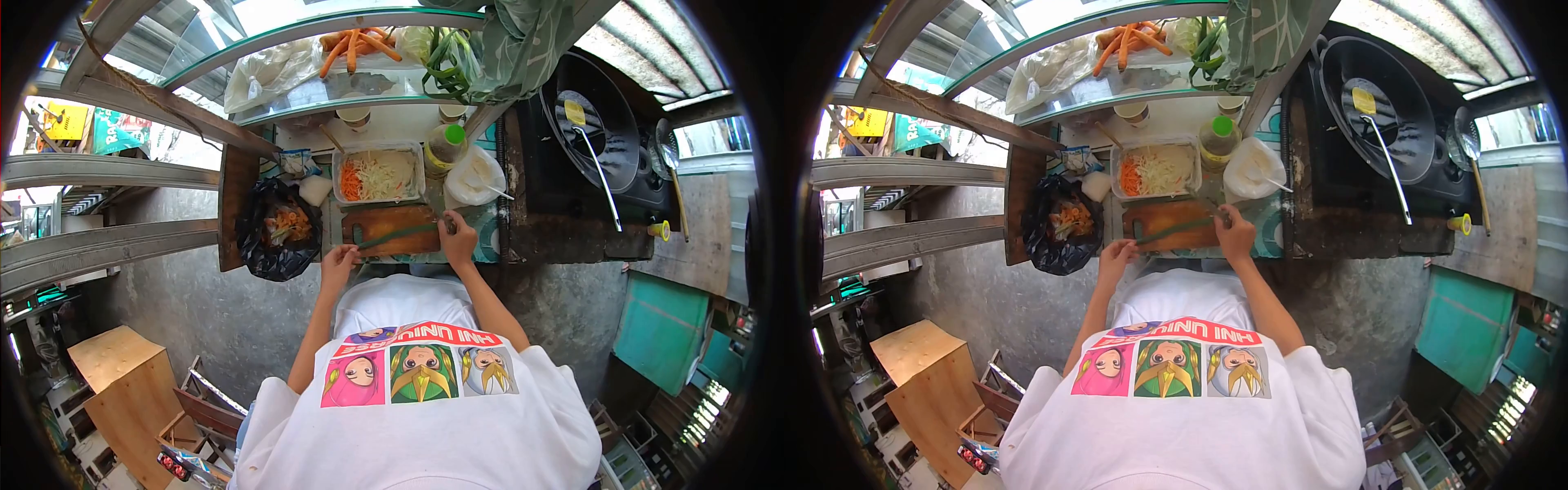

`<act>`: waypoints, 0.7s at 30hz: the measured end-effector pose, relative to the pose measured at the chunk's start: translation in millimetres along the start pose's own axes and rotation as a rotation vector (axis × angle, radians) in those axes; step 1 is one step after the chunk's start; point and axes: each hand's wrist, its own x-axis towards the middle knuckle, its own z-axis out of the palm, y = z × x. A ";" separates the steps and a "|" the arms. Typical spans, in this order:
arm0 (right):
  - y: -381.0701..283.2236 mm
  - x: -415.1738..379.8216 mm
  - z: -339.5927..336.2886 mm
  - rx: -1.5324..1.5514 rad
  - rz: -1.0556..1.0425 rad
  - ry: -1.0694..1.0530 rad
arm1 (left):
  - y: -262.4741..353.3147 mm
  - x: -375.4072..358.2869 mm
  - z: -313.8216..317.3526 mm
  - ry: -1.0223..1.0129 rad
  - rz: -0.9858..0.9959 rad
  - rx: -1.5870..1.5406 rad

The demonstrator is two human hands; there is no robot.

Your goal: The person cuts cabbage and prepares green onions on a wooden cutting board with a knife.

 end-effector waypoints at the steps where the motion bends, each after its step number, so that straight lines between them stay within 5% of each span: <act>1: -9.6 -2.2 -7.6 0.065 -0.055 -0.014 | 6.1 1.1 1.2 -0.033 -0.068 -0.193; 7: -88.9 -18.1 5.2 0.471 -0.242 -0.060 | 94.8 -7.4 39.3 -0.453 -0.248 -0.878; 10: -110.3 -12.5 3.1 0.393 -0.370 -0.169 | 113.5 -1.1 33.5 -0.533 0.028 -0.530; 14: -122.4 -4.9 -12.4 0.461 -0.257 -0.239 | 114.4 8.6 10.5 -0.487 0.076 -0.340; 19: -77.3 -9.7 -23.7 0.338 -0.111 -0.261 | 115.5 0.2 -74.8 0.212 0.221 -0.328; 21: -61.9 -15.2 -28.6 0.162 0.019 -0.428 | 78.6 11.9 -121.1 0.538 0.341 0.081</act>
